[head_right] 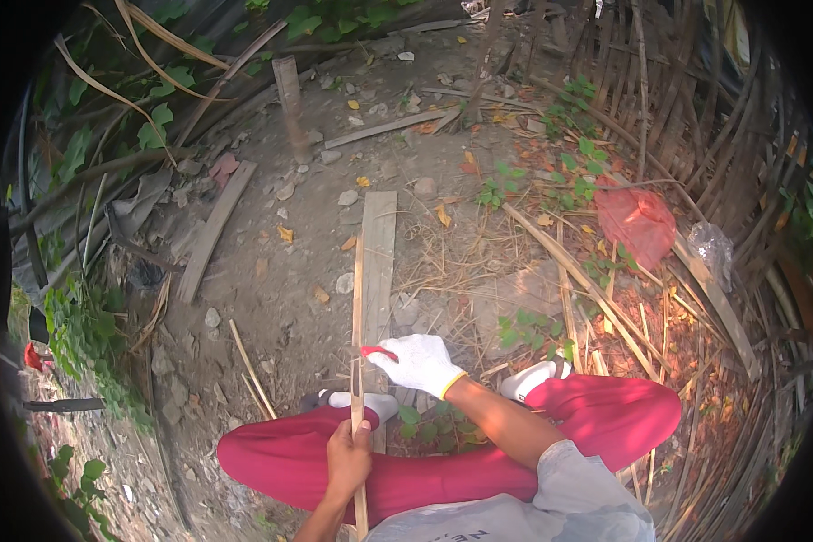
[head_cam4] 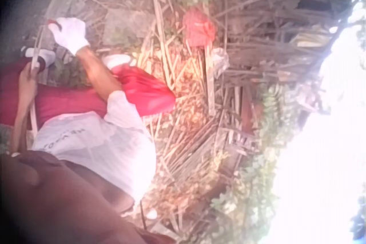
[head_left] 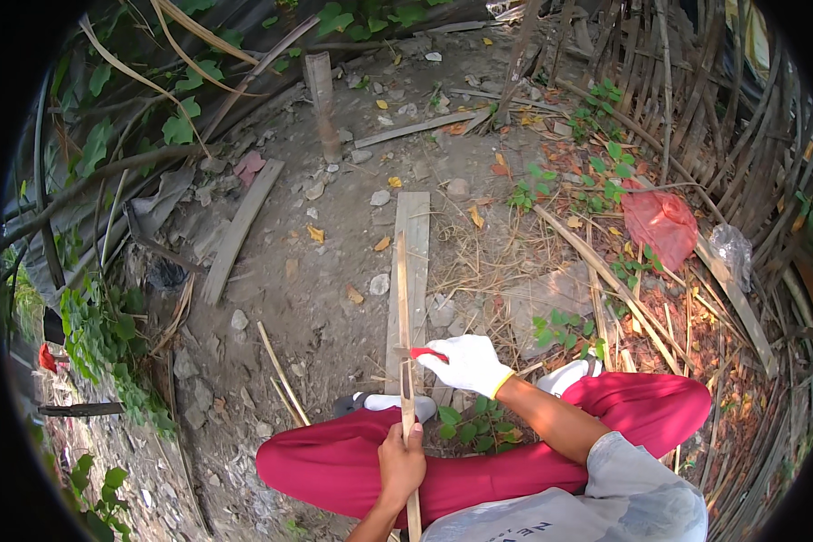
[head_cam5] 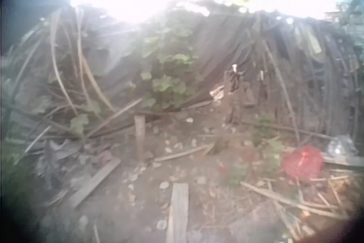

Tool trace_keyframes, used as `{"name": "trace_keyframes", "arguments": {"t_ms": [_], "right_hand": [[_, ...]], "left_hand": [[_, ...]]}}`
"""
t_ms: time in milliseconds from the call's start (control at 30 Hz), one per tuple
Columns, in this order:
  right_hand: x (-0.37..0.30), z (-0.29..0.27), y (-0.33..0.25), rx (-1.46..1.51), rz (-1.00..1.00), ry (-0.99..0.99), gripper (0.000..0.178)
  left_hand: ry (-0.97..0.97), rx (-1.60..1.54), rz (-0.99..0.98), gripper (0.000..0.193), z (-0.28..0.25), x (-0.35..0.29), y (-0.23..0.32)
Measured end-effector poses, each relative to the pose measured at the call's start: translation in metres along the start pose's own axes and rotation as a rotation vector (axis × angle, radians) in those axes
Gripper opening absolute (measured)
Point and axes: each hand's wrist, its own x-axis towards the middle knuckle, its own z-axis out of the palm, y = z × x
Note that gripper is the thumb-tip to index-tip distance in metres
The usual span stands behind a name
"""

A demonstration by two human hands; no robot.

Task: The person sits cross-legged on the ground and uses a red utility knife to shave and smooth a long bamboo stick. They hold the stick with their left hand and scrape the surface with the knife in their right hand, occasionally rotating the stick to work on different sides.

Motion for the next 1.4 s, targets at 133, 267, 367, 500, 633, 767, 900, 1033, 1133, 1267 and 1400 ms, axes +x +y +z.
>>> {"name": "trace_keyframes", "arguments": {"t_ms": [133, 267, 367, 500, 633, 767, 900, 1033, 1133, 1267, 1400], "right_hand": [[0.002, 0.001, 0.003, 0.062, 0.011, 0.085, 0.041], [0.021, -0.01, 0.039, 0.012, 0.231, 0.089, 0.052], [0.019, -0.012, 0.043, 0.001, 0.218, 0.096, 0.053], [0.027, -0.01, 0.038, -0.038, 0.185, 0.081, 0.054], [0.054, -0.017, 0.118, -0.064, 0.442, 0.127, 0.056], [0.054, -0.03, 0.116, -0.156, 0.35, 0.075, 0.058], [0.064, -0.032, 0.145, -0.199, 0.466, 0.234, 0.054], [0.058, -0.077, 0.217, -0.265, 0.623, 0.188, 0.06], [0.038, -0.075, 0.193, -0.294, 0.551, 0.031, 0.063], [0.004, -0.068, 0.174, -0.251, 0.492, -0.124, 0.058], [-0.025, -0.083, 0.176, -0.186, 0.551, -0.071, 0.055]], "left_hand": [[-0.085, -0.143, -0.102, 0.033, -0.002, 0.0, 0.017], [-0.307, -0.463, -0.366, 0.029, -0.004, -0.01, 0.03], [-0.255, -0.229, -0.153, 0.026, 0.001, -0.004, 0.01], [-0.19, -0.068, -0.116, 0.034, -0.005, -0.004, 0.007], [-0.344, -0.043, -0.12, 0.033, -0.002, -0.054, -0.01], [-0.42, -0.399, -0.445, 0.027, -0.023, -0.064, 0.003], [-0.474, -0.494, -0.56, 0.019, -0.031, -0.085, 0.028], [-0.28, -0.025, -0.174, 0.042, -0.065, -0.121, 0.03], [-0.297, -0.462, -0.541, 0.019, -0.068, -0.1, 0.012], [-0.248, -0.562, -0.45, 0.022, -0.064, -0.072, 0.022], [-0.14, -0.559, -0.413, 0.02, -0.074, -0.062, 0.024]]}}
